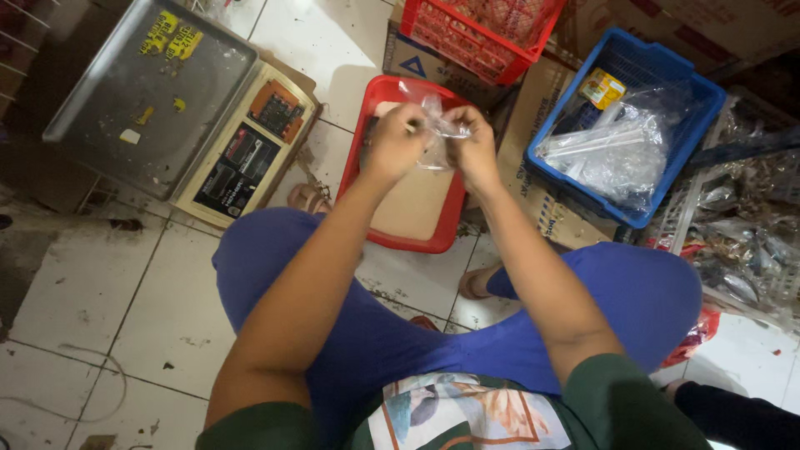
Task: The person scoops white powder from a red bin into plastic bags using a metal scoop and sets them aside.
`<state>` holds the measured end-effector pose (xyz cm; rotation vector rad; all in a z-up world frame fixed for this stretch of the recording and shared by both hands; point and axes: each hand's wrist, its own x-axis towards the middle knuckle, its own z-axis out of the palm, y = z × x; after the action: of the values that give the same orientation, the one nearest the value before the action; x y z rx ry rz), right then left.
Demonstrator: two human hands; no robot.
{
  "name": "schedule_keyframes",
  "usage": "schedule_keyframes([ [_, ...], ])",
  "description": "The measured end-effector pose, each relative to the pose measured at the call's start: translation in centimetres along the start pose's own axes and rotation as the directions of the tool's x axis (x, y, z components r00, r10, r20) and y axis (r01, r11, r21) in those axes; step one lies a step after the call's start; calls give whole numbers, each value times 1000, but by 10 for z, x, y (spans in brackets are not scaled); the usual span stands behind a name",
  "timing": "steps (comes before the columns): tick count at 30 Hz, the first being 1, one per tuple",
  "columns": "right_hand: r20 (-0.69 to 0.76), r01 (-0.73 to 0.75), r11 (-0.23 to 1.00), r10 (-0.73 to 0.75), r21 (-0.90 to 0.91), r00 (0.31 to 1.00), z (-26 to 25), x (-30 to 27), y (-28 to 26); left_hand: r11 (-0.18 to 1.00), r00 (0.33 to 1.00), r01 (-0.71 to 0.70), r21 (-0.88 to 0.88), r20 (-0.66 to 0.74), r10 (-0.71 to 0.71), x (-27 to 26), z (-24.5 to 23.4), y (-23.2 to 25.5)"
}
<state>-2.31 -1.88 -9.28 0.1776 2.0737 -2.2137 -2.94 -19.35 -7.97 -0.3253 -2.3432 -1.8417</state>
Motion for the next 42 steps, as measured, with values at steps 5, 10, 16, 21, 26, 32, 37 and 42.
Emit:
schedule_keyframes([
  [5, -14, 315, 943, -318, -104, 948, -15, 12, 34, 998, 921, -64, -18, 384, 66, -29, 16, 29],
  [10, -72, 199, 930, -232, -309, 970, -38, 24, 41, 690, 824, 512, -511, 519, -227, -28, 21, 33],
  [16, 43, 87, 993, -83, -85, 996, -36, 28, 3, 969, 962, -243, 47, 142, 234, -2, -24, 14],
  [21, 239, 482, 795, -419, -369, 876, 0, 40, 11, 397, 813, 581, -711, 476, -336, 19, -78, 2],
  [26, 402, 58, 998, -62, 23, 913, 3, 92, 64, 731, 868, 492, -473, 328, -372, 24, -77, -14],
  [32, 526, -96, 923, 295, -372, 798, 17, 129, 160, 838, 901, 394, -378, -20, -433, 38, -61, -46],
  [37, 387, 230, 670, 93, -706, 917, 61, 155, 212, 941, 929, 258, -218, -213, -303, 44, -36, -55],
  [42, 395, 378, 431, -53, -820, 917, 84, 152, 232, 939, 921, 295, -175, -211, -328, 39, -37, -61],
])
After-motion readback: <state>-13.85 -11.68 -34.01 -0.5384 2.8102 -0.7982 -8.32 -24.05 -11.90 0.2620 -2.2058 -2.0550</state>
